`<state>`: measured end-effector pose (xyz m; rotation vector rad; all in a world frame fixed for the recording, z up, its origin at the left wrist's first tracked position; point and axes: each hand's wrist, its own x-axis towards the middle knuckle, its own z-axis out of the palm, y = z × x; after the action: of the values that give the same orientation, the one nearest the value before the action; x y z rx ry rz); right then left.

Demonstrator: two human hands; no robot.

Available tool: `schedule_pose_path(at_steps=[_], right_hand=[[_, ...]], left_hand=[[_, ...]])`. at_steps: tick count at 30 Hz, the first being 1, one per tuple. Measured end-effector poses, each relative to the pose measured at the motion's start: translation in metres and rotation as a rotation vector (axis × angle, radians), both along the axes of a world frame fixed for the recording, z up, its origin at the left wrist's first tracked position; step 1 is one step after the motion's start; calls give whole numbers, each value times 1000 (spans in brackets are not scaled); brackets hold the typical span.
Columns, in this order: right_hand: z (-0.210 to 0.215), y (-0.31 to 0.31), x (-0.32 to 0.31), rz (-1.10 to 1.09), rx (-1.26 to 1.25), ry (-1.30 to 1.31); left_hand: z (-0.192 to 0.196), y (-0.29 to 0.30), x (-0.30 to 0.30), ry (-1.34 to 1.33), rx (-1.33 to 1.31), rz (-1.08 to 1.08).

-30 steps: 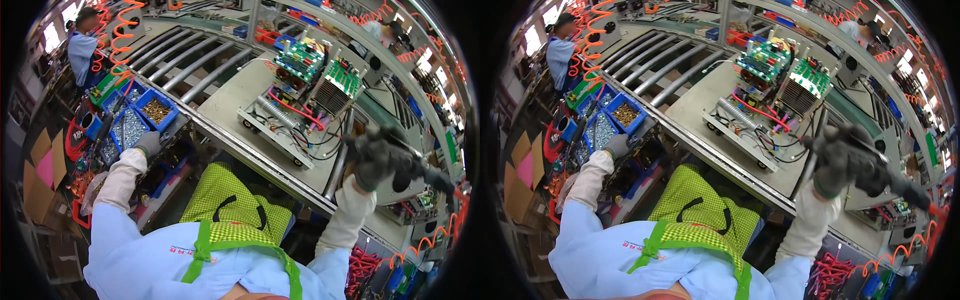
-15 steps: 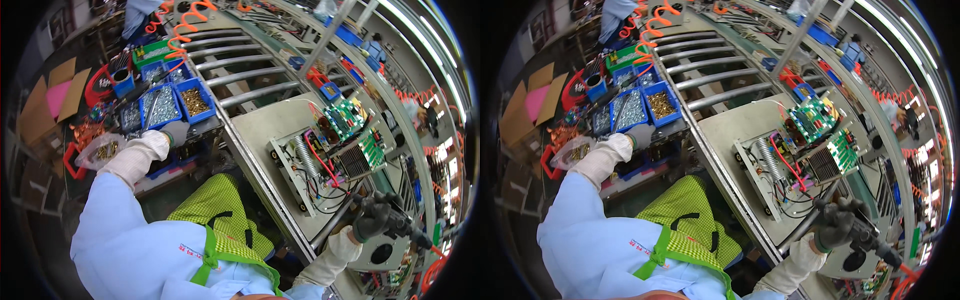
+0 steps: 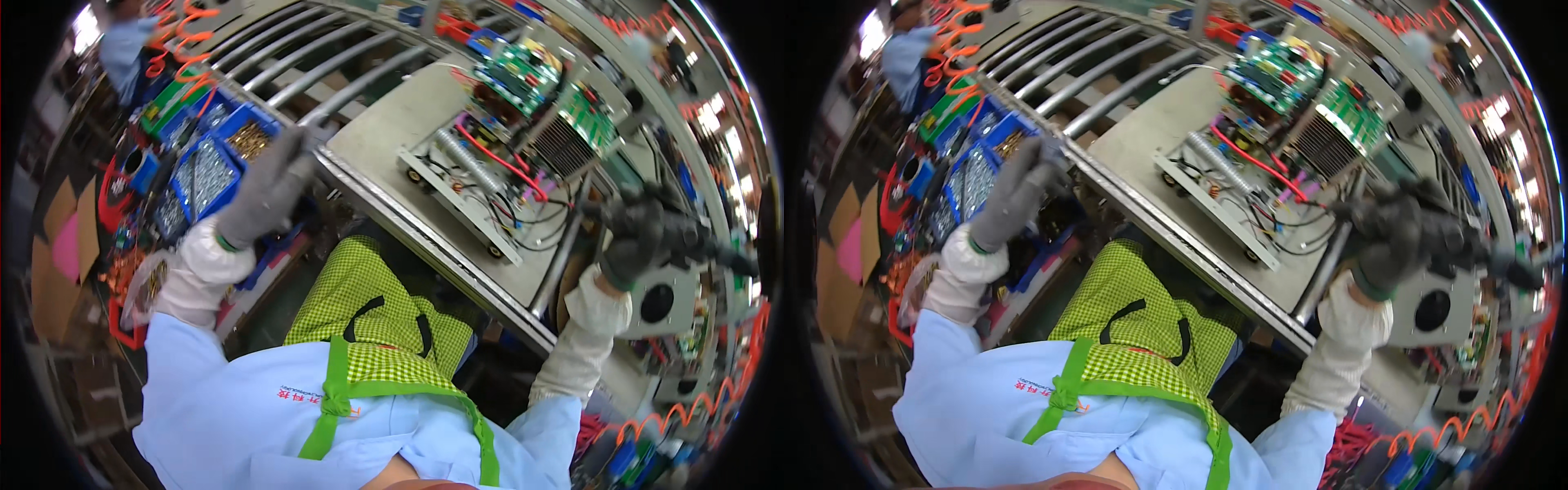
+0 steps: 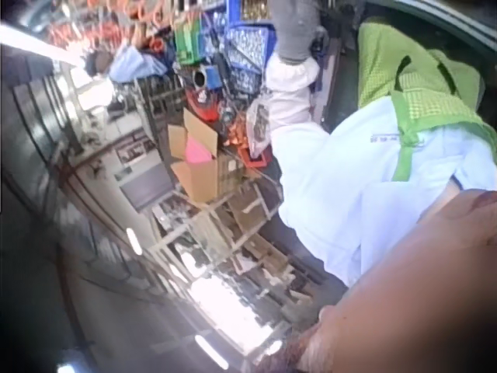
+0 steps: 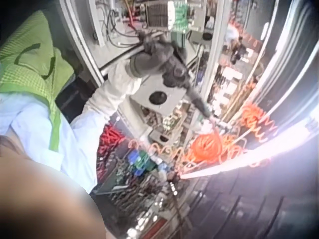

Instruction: The person assembles an electronic device on a workbench, using a wrench to tighten components and a power drill to secure parts. They handle various wires and small hardware items from nearby bins, connecting them to a circuit board and a metal chassis.

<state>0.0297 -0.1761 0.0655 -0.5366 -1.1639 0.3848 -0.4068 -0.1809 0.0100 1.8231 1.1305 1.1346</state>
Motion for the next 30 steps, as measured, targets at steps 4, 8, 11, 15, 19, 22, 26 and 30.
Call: schedule_pose_path(at_steps=[4,8,11,15,19,22,26,30], right_hand=[[9,5,-17,-31,-69,21],[8,16,-13,-82,-81,-27],[1,21,-19,-94,-149,-36],[-4,31,-14,-69,-200,-33],[-10,43,-12,-95,-207,-5],[-16,53,-6,-113,-266,8],[-20,60,-9,-115,-312,48],[-9,58,-14,-126,-315,76]], left_hand=[[6,-3,127,-233,-661,-464],[-66,19,224,-449,-789,-686],[-114,33,260,-112,54,-567],[-113,40,269,61,329,-406],[-114,48,272,39,284,-415],[-105,52,272,89,355,-413],[-98,52,273,115,315,-403],[-118,56,286,-484,-303,-494]])
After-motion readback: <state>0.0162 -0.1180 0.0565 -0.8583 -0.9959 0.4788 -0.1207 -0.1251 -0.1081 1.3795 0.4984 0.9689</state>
